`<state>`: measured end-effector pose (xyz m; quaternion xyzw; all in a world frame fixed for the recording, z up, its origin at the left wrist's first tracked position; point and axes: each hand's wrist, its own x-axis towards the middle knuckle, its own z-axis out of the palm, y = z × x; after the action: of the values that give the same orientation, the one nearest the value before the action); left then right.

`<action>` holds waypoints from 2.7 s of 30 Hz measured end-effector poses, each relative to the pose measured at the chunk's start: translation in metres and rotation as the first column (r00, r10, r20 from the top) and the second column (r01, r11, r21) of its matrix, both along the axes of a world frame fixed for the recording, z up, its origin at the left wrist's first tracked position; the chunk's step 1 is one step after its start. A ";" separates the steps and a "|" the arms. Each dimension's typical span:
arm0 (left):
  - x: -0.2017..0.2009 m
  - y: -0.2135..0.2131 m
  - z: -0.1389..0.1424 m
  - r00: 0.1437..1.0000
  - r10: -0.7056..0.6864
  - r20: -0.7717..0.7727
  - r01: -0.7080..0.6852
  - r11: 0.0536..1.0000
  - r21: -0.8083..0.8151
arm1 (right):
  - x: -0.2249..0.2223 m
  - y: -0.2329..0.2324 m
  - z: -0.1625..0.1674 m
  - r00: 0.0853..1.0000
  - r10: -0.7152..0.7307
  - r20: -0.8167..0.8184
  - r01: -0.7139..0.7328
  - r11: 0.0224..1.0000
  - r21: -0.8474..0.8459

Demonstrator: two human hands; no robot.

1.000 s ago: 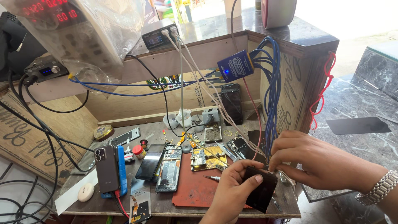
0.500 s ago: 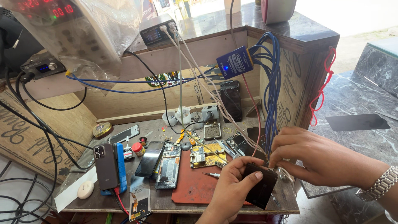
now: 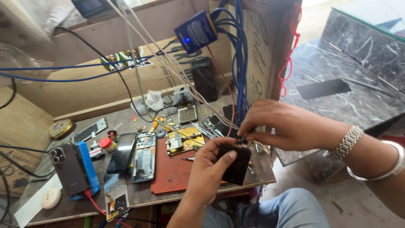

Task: The person holds a black phone battery at a cluttered repair workbench and connects its terminals to the leads of a DC power supply, adjusting the wires and repositioning the battery while a smartphone propped on the bench plays a video.

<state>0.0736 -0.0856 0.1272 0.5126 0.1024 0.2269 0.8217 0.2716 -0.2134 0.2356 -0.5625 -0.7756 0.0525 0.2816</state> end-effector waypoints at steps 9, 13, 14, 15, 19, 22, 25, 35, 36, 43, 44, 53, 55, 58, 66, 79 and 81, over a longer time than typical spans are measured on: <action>0.000 -0.002 -0.001 0.999 0.044 -0.009 -0.043 0.996 0.075 | 0.004 0.002 -0.005 1.000 -0.015 0.015 0.014 0.998 0.055; 0.000 -0.002 -0.002 0.998 0.054 -0.010 -0.053 0.994 0.101 | 0.003 0.000 -0.005 0.999 -0.033 0.024 0.032 0.997 0.070; 0.000 -0.002 -0.002 0.998 0.056 -0.014 -0.054 0.993 0.102 | 0.002 0.000 -0.005 0.999 -0.031 0.030 0.029 0.996 0.082; 0.000 -0.003 -0.002 0.998 0.058 -0.018 -0.056 0.993 0.103 | 0.002 -0.001 -0.005 0.999 -0.033 0.036 0.030 0.996 0.080; 0.000 -0.004 0.001 0.998 0.057 -0.009 -0.056 0.994 0.089 | -0.001 -0.003 -0.003 0.998 -0.026 0.051 0.022 0.997 0.073; -0.001 -0.006 0.002 0.998 0.065 -0.004 -0.064 0.991 0.114 | -0.001 -0.002 -0.003 0.998 -0.018 0.061 0.014 0.998 0.067; 0.000 -0.007 -0.001 0.997 0.072 0.026 -0.075 0.991 0.112 | -0.002 -0.001 -0.005 0.999 -0.025 0.033 0.023 0.998 0.055; 0.002 -0.003 -0.015 0.998 0.059 0.002 -0.059 0.994 0.096 | -0.009 0.000 -0.014 0.992 -0.062 -0.106 0.069 0.995 0.067; 0.002 -0.003 -0.015 0.998 0.064 -0.011 -0.062 0.992 0.106 | -0.010 0.000 -0.015 0.990 -0.078 -0.116 0.086 0.994 0.068; 0.003 -0.004 -0.012 0.998 0.056 -0.015 -0.053 0.989 0.135 | -0.020 0.001 -0.022 0.970 -0.164 -0.177 0.180 0.981 0.078; 0.002 -0.004 -0.012 0.998 0.054 -0.015 -0.052 0.990 0.131 | -0.021 0.001 -0.022 0.970 -0.166 -0.179 0.184 0.979 0.085; 0.002 -0.004 -0.010 0.998 0.057 -0.029 -0.054 0.991 0.119 | -0.030 -0.003 -0.028 0.961 -0.201 -0.191 0.235 0.956 0.176; 0.002 -0.004 -0.010 0.997 0.065 -0.032 -0.060 0.989 0.132 | -0.034 -0.004 -0.034 0.971 -0.211 -0.115 0.234 0.938 0.254; 0.004 -0.004 -0.012 0.997 0.068 -0.040 -0.063 0.990 0.124 | -0.043 -0.005 -0.045 0.963 -0.263 -0.062 0.269 0.903 0.336; 0.004 -0.003 -0.012 0.995 0.085 -0.051 -0.077 0.987 0.139 | -0.045 -0.003 -0.058 0.950 -0.311 -0.030 0.296 0.863 0.410; 0.004 -0.005 -0.009 0.996 0.076 -0.045 -0.070 0.990 0.123 | -0.051 -0.002 -0.056 0.941 -0.339 -0.007 0.308 0.845 0.437; 0.004 -0.004 -0.010 0.996 0.082 -0.045 -0.075 0.989 0.126 | -0.052 -0.002 -0.055 0.941 -0.340 -0.002 0.307 0.847 0.435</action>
<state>0.0773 -0.0896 0.1174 0.5640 0.1287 0.2520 0.7758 0.2198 -0.2152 0.1801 -0.6106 -0.6722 -0.1886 0.3738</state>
